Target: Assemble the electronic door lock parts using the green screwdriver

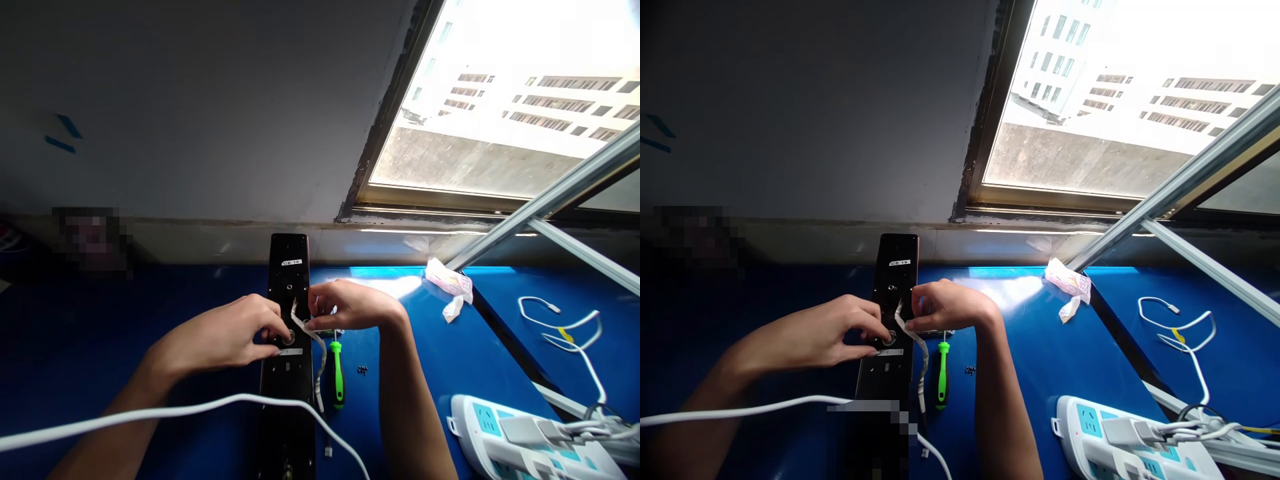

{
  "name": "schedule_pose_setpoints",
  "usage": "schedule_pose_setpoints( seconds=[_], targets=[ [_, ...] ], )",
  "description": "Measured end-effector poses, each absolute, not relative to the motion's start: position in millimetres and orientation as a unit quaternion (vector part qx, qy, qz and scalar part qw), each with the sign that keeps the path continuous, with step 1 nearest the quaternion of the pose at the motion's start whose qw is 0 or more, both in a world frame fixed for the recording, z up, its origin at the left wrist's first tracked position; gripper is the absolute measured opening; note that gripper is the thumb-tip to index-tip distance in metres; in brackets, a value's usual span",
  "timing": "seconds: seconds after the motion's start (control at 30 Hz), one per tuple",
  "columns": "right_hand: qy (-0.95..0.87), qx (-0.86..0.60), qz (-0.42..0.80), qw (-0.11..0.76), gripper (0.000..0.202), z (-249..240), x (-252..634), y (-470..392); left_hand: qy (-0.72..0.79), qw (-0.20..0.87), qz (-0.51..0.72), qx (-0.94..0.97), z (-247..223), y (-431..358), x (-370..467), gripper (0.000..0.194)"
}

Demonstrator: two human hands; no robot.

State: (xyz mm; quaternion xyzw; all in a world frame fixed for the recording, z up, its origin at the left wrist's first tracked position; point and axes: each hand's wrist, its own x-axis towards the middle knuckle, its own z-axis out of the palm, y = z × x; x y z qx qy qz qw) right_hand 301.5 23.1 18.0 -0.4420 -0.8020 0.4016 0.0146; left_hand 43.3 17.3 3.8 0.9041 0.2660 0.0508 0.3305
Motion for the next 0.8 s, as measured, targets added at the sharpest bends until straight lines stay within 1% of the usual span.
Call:
schedule_pose_setpoints(
  seconds=[0.13,0.33,0.57,0.67,0.8],
  targets=[
    [-0.803,-0.436,0.406,0.005,0.029,15,300,25,0.27,0.308,0.073,0.909,-2,16,47,0.014],
    [-0.806,-0.436,0.4,-0.001,0.028,11,296,27,0.23,0.316,0.107,0.914,-9,21,50,0.017],
    [-0.799,-0.449,0.4,0.001,0.027,17,294,24,0.24,0.333,0.088,0.907,-8,23,49,0.017],
    [-0.779,-0.472,0.412,0.019,0.026,21,297,17,0.232,0.336,0.092,0.908,-5,23,47,0.016],
    [-0.724,-0.545,0.419,0.048,0.024,15,305,3,0.236,0.319,0.095,0.913,3,21,47,0.015]
  ],
)
